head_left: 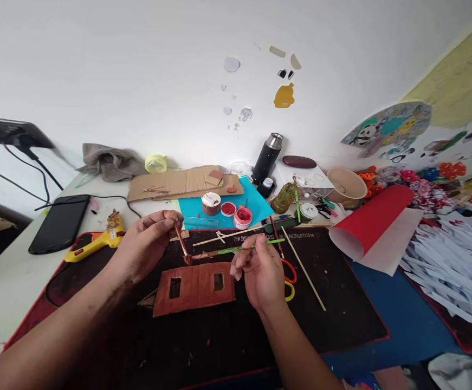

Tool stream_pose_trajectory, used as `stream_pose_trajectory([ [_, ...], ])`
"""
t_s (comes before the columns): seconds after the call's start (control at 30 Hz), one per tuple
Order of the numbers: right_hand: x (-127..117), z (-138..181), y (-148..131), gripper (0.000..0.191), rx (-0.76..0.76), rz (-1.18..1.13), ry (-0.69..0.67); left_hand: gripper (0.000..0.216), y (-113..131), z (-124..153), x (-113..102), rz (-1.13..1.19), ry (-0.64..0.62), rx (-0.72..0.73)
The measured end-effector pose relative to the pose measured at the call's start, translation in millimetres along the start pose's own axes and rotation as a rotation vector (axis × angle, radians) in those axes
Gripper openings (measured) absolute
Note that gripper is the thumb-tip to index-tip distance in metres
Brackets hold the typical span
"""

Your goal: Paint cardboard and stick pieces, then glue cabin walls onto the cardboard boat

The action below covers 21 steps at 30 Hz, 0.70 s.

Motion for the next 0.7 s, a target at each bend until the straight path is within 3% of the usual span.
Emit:
stream_pose_trajectory([
  [0.1,0.9,-0.1,1.5,0.051,-0.009,0.033,-0.002,0.027,-0.2,-0.2,-3.4,-0.003,0.021,0.012],
  [0.2,1.9,1.9,-1.1,0.051,-0.037,0.063,-0.009,0.028,6.7,1.7,-13.7,-0.113,0.126,0.061],
  [0.37,9.0,11.3,-25.4,0.042,-0.247,0.171,-0.052,0.03,23.1,7.8,-23.4,-0.364,0.27,0.116],
  [0.5,29.8,25.0,-38.3,0.031,-0.421,0.32,-0.21,0.026,33.5,12.6,-14.5,-0.566,0.305,0.201],
  [0.7,54.9,36.0,-47.9,0.025,-0.584,0.523,-0.426,0.027,34.5,15.5,-2.0,-0.632,0.313,0.213],
])
Point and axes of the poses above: each hand's wrist, its own z-axis away from the middle knuckle, its own x-axis out of the palm, y = z × x, the point moved 9 cm from there along -z, towards the middle knuckle, and after that the axes turned 11 degrees about -x, right-handed, at the moved point
